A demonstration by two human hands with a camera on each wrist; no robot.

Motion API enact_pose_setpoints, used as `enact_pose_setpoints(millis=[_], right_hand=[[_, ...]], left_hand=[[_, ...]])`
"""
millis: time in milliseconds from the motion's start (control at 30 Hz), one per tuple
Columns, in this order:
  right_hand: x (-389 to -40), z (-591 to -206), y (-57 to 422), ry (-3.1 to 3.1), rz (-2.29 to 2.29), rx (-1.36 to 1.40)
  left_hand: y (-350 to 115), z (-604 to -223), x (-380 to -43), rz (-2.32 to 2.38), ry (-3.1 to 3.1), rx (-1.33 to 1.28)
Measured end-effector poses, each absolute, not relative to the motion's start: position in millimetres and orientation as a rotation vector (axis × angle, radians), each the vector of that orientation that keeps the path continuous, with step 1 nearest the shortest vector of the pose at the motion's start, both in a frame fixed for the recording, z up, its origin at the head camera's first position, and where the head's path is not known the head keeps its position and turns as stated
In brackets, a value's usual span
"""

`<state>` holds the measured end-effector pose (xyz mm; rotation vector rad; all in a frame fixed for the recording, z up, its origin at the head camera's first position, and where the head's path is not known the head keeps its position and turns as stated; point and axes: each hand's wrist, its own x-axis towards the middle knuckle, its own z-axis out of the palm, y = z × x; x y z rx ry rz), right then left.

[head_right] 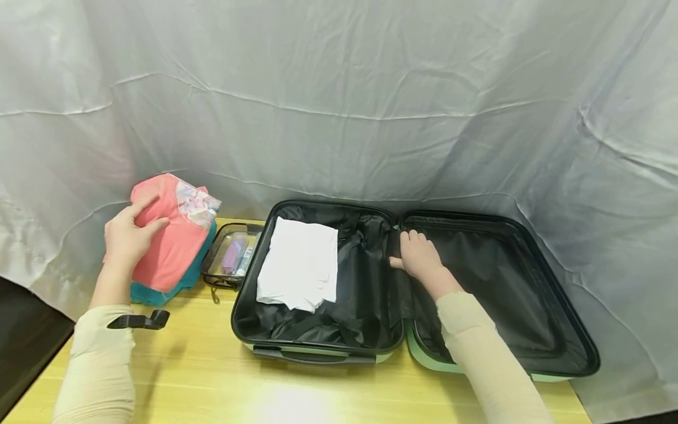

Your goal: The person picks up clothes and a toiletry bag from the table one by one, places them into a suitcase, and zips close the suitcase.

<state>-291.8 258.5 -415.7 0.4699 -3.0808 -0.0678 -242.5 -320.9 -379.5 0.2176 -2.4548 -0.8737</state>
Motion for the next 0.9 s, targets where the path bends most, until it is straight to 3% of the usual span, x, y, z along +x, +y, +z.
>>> enact_pose_setpoints(millis=[433,900], right_hand=[[-291.4,-414.6,258.4,-3.080,-0.081,0.469],[-289.8,-414.3,258.3,-3.071,-0.089,0.473]], left_hand=[[-277.1,-344.0,-235.7,-0.956,-2.292,0.156],[-230.8,-338.8,-243.7,-1.061,-2.152,0.097]])
